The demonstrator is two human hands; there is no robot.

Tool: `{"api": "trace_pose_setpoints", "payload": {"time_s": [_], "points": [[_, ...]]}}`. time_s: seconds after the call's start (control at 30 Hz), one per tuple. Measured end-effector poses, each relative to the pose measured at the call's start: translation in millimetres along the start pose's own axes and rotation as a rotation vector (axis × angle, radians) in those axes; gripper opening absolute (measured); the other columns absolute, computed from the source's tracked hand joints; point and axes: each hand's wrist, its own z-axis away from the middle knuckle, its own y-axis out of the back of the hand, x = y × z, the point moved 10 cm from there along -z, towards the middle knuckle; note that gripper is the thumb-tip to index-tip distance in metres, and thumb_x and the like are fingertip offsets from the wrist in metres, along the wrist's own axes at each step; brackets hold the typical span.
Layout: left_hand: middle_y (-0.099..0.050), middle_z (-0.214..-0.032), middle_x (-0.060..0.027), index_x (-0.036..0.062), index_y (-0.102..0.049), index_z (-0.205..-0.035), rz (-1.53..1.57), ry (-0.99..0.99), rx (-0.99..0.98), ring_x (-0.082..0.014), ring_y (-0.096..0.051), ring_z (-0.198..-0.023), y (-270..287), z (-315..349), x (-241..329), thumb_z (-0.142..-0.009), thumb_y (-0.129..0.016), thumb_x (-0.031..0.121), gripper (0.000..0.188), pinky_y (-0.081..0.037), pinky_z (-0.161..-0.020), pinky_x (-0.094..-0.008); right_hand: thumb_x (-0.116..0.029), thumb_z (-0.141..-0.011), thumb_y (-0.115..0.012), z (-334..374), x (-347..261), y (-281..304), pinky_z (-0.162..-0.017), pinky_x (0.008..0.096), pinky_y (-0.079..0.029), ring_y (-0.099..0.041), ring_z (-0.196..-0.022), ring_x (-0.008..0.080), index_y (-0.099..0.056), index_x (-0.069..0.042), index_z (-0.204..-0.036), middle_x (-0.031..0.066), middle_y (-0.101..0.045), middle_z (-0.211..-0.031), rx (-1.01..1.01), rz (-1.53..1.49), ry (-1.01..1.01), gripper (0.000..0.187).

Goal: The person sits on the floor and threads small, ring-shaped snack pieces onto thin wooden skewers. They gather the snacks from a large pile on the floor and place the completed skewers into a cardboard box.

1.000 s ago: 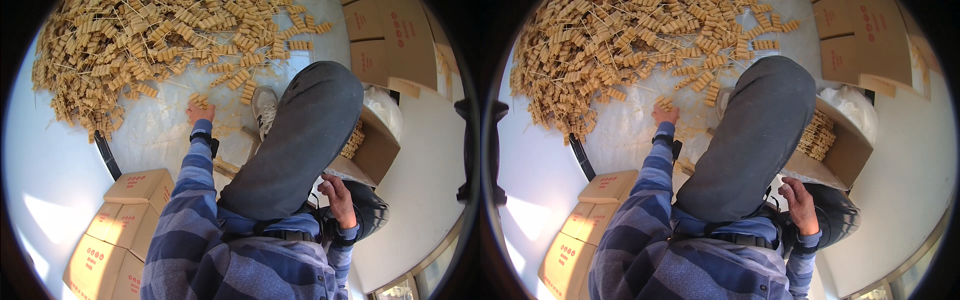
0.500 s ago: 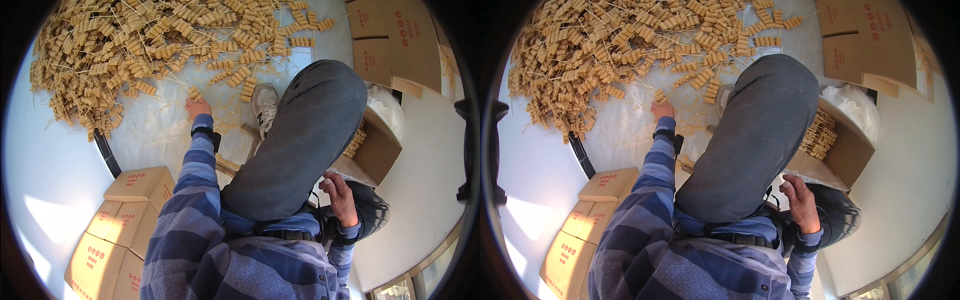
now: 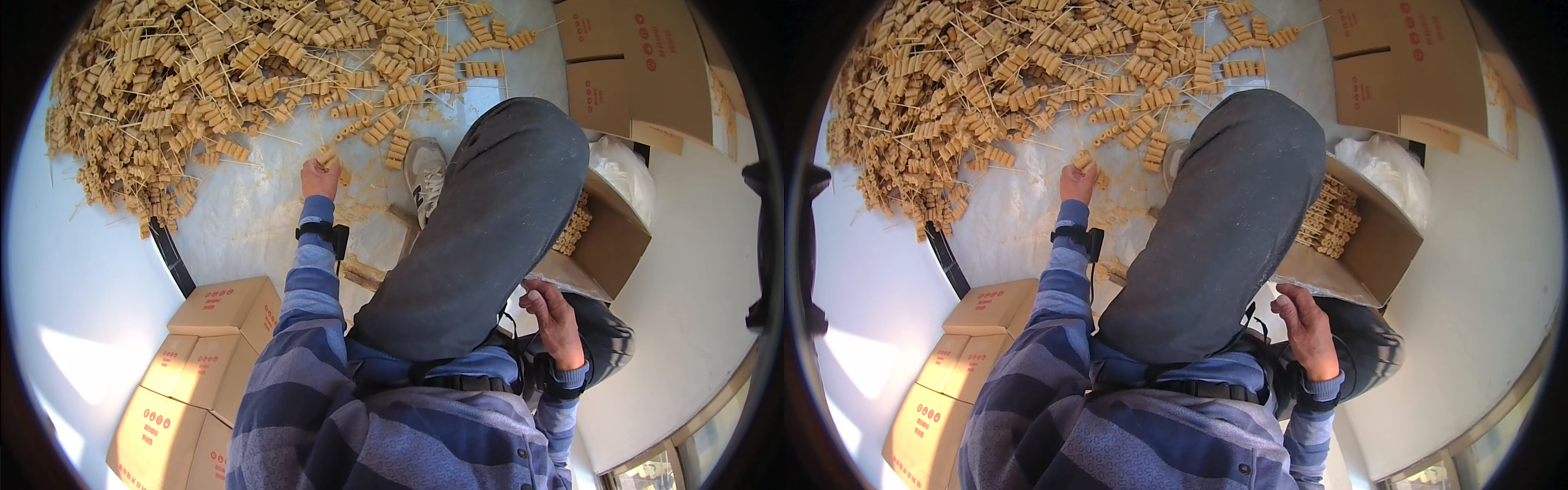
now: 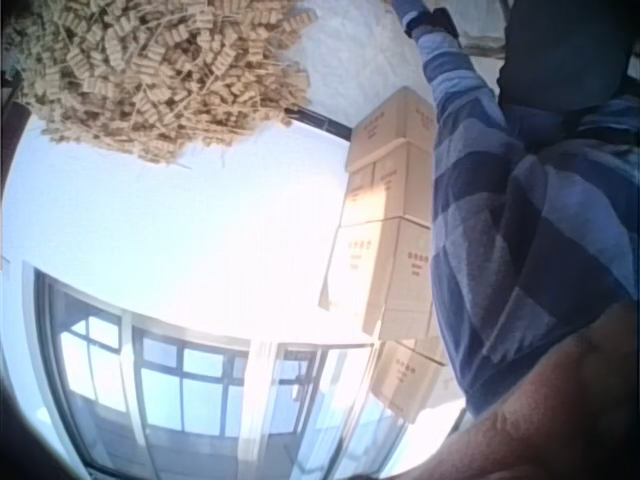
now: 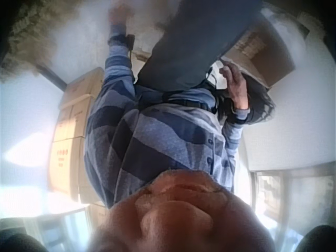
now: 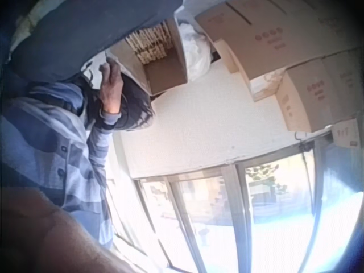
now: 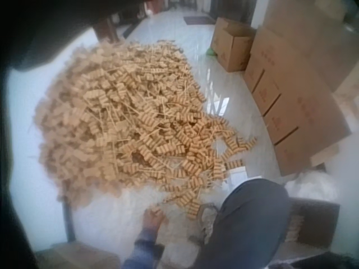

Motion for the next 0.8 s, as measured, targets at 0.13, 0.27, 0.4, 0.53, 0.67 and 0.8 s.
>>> {"api": "trace_pose_setpoints", "payload": {"time_s": [0.13,0.27,0.4,0.53,0.67,0.8], "points": [[-0.065,-0.103,-0.0127,-0.0047,-0.057,-0.116,-0.112,-0.337,-0.007,-0.0215,-0.067,-0.097,9.0,25.8,58.8,-0.077,-0.081,0.019,0.051,-0.054,-0.083,-0.0331,-0.020,-0.104,-0.057,-0.3,-0.9,-1.8,-0.086,0.0297,-0.051,-0.067,-0.092,0.0170,-0.060,0.002,-0.124,0.0098,-0.070,-0.095,-0.013,0.000,-0.001,0.030],[-0.056,-0.118,-0.0189,-0.0038,-0.047,-0.132,-0.407,-0.350,0.085,-0.0298,-0.061,-0.110,13.9,29.2,49.1,-0.079,-0.079,0.017,0.066,-0.053,-0.092,-0.0385,-0.022,-0.104,-0.057,-1.2,-2.7,-0.4,-0.085,0.0291,-0.050,-0.065,-0.091,0.0157,-0.060,0.002,-0.125,0.0085,-0.069,-0.095,-0.003,0.001,0.015,0.031],[-0.044,-0.136,-0.0220,0.0018,-0.037,-0.144,-0.306,-0.074,0.094,-0.0384,-0.055,-0.120,6.7,21.7,-4.5,-0.077,-0.081,0.026,0.083,-0.050,-0.098,-0.0451,-0.026,-0.106,-0.056,0.8,3.2,-6.6,-0.084,0.0273,-0.049,-0.060,-0.089,0.0124,-0.059,0.002,-0.125,0.0054,-0.068,-0.095,-0.014,-0.015,-0.005,0.035],[-0.042,-0.139,-0.0183,0.0073,-0.029,-0.150,-0.373,0.227,0.230,-0.0389,-0.054,-0.122,20.3,28.2,-20.7,-0.074,-0.083,0.037,0.098,-0.048,-0.100,-0.0503,-0.027,-0.106,-0.056,2.3,8.4,-8.3,-0.083,0.0271,-0.048,-0.059,-0.088,0.0124,-0.059,0.002,-0.124,0.0053,-0.067,-0.095,-0.020,0.010,-0.047,0.035],[-0.042,-0.140,-0.0167,0.0093,-0.027,-0.153,-0.453,0.427,0.260,-0.0376,-0.052,-0.125,35.2,36.0,-16.6,-0.069,-0.086,0.042,0.108,-0.045,-0.102,-0.0535,-0.024,-0.105,-0.056,-3.4,-1.8,-6.6,-0.084,0.0282,-0.050,-0.062,-0.089,0.0140,-0.060,0.002,-0.123,0.0065,-0.068,-0.095,-0.006,-0.009,-0.007,0.032],[-0.044,-0.138,-0.0198,0.0036,-0.035,-0.146,-0.394,0.477,0.176,-0.0381,-0.049,-0.127,23.0,27.9,-39.1,-0.063,-0.087,0.043,0.106,-0.045,-0.104,-0.0489,-0.019,-0.103,-0.058,-6.1,-6.0,-10.1,-0.086,0.0305,-0.052,-0.069,-0.093,0.0175,-0.060,0.002,-0.123,0.0098,-0.070,-0.094,-0.017,0.027,0.000,0.028]]}}
